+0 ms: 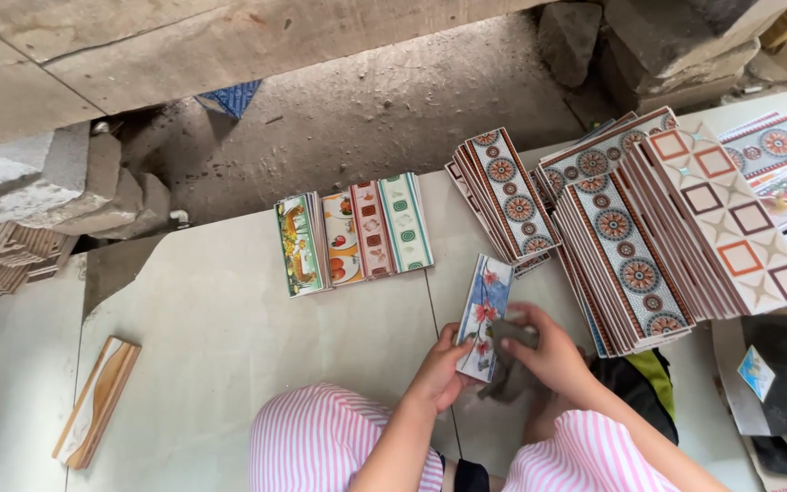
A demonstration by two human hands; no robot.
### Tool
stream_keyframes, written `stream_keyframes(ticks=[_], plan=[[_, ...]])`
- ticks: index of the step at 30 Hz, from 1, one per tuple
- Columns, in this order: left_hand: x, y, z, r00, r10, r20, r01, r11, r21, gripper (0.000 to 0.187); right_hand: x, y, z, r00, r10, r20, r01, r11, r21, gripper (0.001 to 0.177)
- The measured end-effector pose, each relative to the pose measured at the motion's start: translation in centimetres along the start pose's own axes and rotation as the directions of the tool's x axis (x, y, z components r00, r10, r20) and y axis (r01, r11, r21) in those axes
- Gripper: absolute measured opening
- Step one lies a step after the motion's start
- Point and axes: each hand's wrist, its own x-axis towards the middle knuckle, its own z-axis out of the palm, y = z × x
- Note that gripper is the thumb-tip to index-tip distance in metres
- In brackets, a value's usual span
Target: The person sits on the floor and wipes the surfaces of several rectangular ceramic tiles with a cloth. They handle the tiles one by one, wiping them and placing them into stacks on the floor.
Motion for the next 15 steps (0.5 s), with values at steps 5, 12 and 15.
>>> stream_keyframes(ticks=[5,12,15], plan=[[-4.1,0.6,4.0,0.979,0.202,0.033,-0.199,0.977,-0.078,0.029,-1.1,0.0,0.4,0.893,-0.445,-0.071,0.418,0.877,-0.235,0.029],[-4.7,-0.1,3.9,0.973,0.191,0.13,-0.174,0.976,-0.13,0.05,-1.2,-1.3,-1.8,0.435,-0.89,0.135,0.724,0.257,-0.64,0.028],[-5.0,0.2,3.7,0.939,0.126,0.32,-0.114,0.992,-0.058,0.05,0.3,-2.2,-4.6,0.628,-0.742,-0.237,0.471,0.604,-0.642,0.024]])
